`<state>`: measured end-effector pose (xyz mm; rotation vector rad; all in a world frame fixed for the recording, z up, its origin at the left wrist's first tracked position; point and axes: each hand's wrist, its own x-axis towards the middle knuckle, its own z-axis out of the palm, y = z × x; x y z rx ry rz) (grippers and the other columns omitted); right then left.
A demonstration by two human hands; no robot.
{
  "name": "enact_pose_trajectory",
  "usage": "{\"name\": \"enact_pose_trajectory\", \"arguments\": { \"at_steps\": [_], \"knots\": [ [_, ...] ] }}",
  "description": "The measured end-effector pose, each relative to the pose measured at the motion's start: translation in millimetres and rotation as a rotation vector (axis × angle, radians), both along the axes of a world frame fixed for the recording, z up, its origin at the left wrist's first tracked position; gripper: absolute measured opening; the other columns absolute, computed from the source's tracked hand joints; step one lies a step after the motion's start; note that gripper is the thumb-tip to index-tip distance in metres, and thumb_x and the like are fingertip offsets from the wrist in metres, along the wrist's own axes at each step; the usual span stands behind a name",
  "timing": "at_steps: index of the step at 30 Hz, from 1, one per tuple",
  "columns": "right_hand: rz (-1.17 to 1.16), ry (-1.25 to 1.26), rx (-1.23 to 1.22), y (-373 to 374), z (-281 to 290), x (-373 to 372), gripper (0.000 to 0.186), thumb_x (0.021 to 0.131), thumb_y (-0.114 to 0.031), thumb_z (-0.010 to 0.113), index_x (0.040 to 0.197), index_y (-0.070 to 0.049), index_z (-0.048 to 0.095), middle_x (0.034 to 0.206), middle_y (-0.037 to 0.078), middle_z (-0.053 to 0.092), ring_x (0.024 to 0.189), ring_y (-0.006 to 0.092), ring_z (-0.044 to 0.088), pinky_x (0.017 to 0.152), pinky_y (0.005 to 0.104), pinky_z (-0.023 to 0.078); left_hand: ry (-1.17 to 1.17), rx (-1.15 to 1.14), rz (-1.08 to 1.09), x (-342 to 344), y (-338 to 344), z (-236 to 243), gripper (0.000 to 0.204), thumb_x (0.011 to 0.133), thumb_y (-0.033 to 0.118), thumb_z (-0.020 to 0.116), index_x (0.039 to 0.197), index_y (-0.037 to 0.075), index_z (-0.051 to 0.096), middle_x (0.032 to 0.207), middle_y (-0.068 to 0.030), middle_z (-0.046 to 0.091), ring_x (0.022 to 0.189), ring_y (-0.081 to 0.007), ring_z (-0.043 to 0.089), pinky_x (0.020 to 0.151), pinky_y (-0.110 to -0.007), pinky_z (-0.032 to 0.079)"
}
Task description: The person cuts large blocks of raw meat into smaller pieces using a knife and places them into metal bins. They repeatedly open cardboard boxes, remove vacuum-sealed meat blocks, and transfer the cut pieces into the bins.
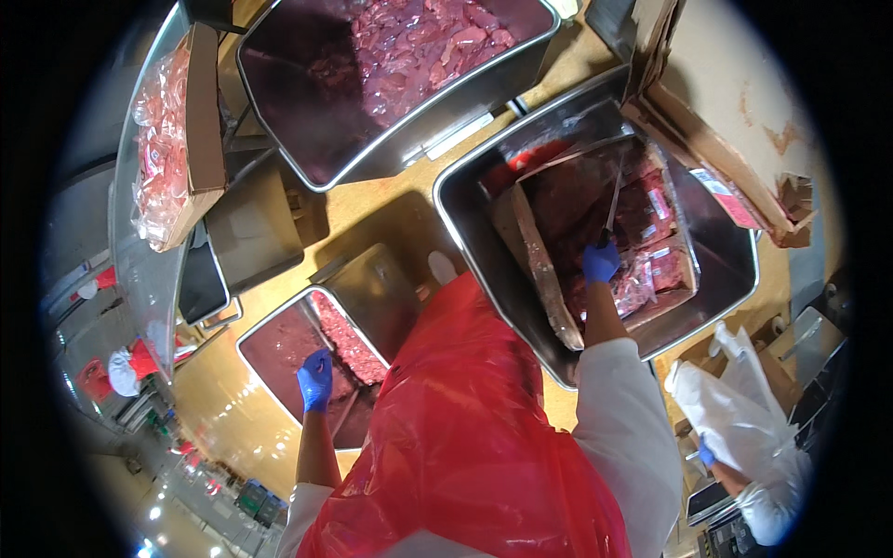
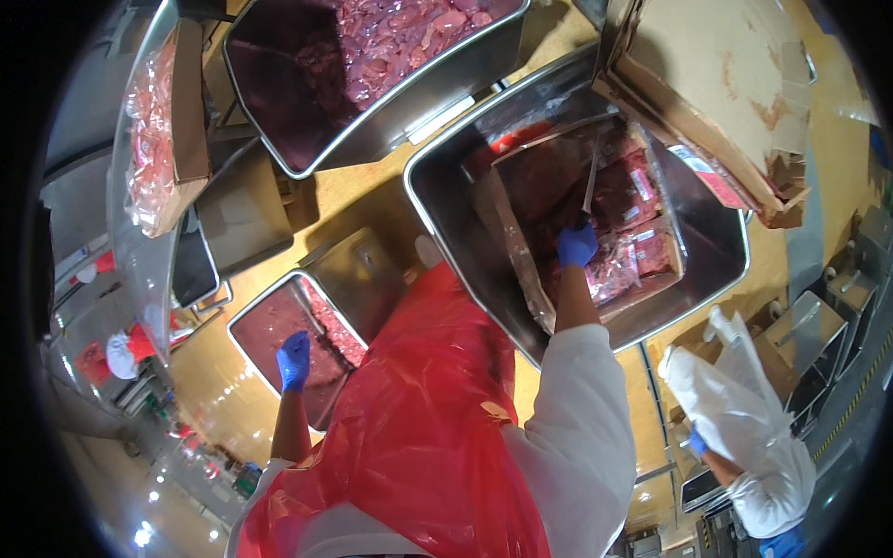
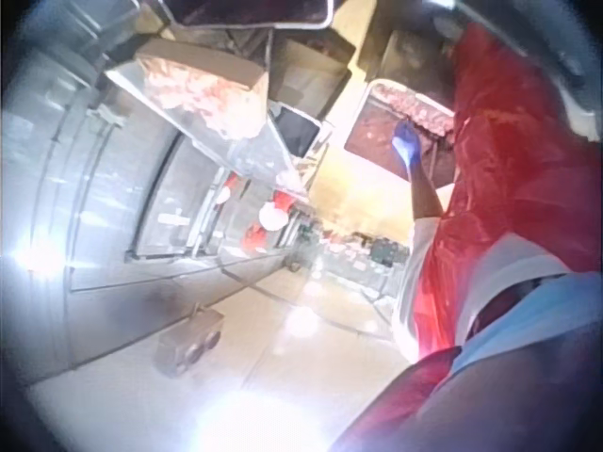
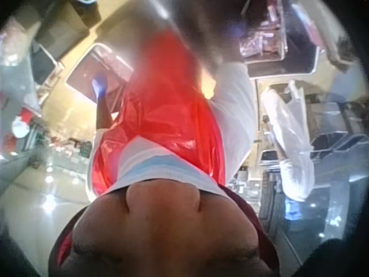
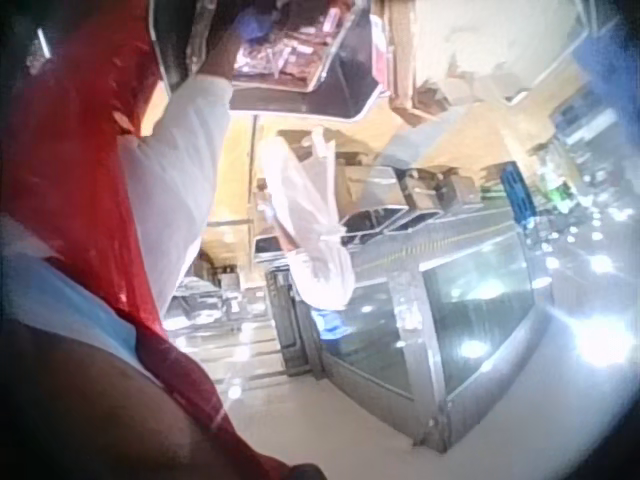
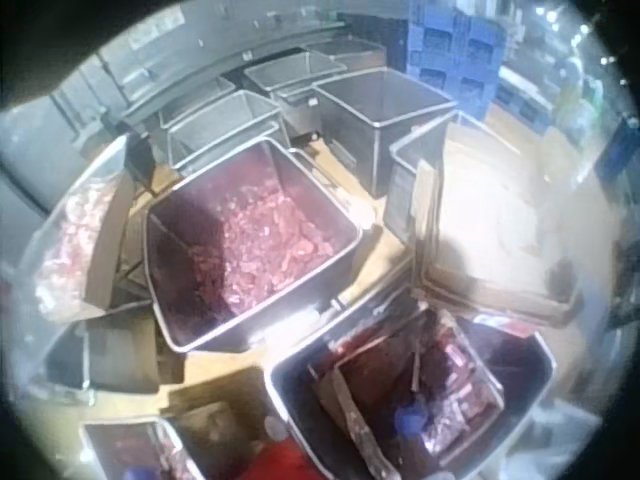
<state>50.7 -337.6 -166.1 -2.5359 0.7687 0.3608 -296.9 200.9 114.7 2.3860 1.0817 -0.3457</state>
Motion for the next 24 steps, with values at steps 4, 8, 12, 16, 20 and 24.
{"name": "enact_pose_trajectory", "arguments": {
  "at_steps": [4,8,12,16,20,24],
  "knots": [
    [-0.003,-0.087,0.174,-36.6,49.9,-1.9,0.023,0.068,-0.019,0.077,0.075,-0.005,0.06,0.067,0.009,0.062,0.057,0.0238,0.058,0.059,0.0422,0.049,-0.139,-0.129,-0.038,46.5,-33.5,-22.5,0.02,0.092,0.013,0.066,0.108,0.002,0.072,0.104,-0.0159,0.073,0.096,-0.0237,0.07,0.086,-0.033,0.054],
    [-0.146,0.065,0.793,-29.9,153.5,0.3,0.029,0.071,-0.005,0.077,0.07,-0.013,0.049,0.066,-0.005,0.049,0.058,0.0093,0.05,0.053,0.0315,0.042,-0.254,-0.378,-0.134,106.2,-67.7,-45.9,0.023,0.091,0.005,0.065,0.113,0.003,0.071,0.108,-0.0139,0.072,0.101,-0.0233,0.069,0.09,-0.033,0.053],
    [0.037,0.086,1.069,16.1,247.2,-9.9,0.019,0.072,0.0,0.076,0.082,-0.005,0.062,0.072,-0.003,0.057,0.062,0.0104,0.053,0.058,0.0296,0.044,-0.349,-0.68,-0.257,195.2,-115.8,-24.7,0.038,0.089,0.003,0.066,0.127,0.006,0.064,0.12,-0.0155,0.066,0.106,-0.0247,0.067,0.092,-0.033,0.052],
    [0.538,0.131,1.145,71.1,333.8,-21.1,0.037,0.066,0.002,0.078,0.076,-0.016,0.048,0.077,-0.006,0.046,0.069,0.0069,0.045,0.062,0.0259,0.036,-0.715,-0.567,-0.63,248.4,-140.3,38.2,0.071,0.084,-0.002,0.066,0.149,0.011,0.042,0.149,-0.0167,0.044,0.127,-0.0306,0.054,0.104,-0.037,0.045],
    [0.644,0.314,1.247,133.1,394.1,-45.3,0.037,0.064,0.0,0.078,0.077,-0.015,0.048,0.078,-0.006,0.048,0.075,0.0069,0.048,0.065,0.0258,0.04,-0.824,-0.587,-0.734,219.5,-101.0,103.5,0.042,0.084,-0.001,0.069,0.126,0.005,0.065,0.127,-0.0166,0.064,0.117,-0.0299,0.062,0.099,-0.036,0.049],
    [0.798,0.406,1.463,185.3,411.3,-65.5,0.035,0.066,0.0,0.079,0.082,-0.014,0.051,0.079,-0.005,0.051,0.079,0.0086,0.053,0.069,0.0265,0.046,-0.839,-0.436,-0.575,143.9,-57.6,134.8,0.022,0.082,0.002,0.073,0.104,0.003,0.076,0.099,-0.0129,0.075,0.091,-0.0255,0.072,0.083,-0.033,0.056]
  ]
}}
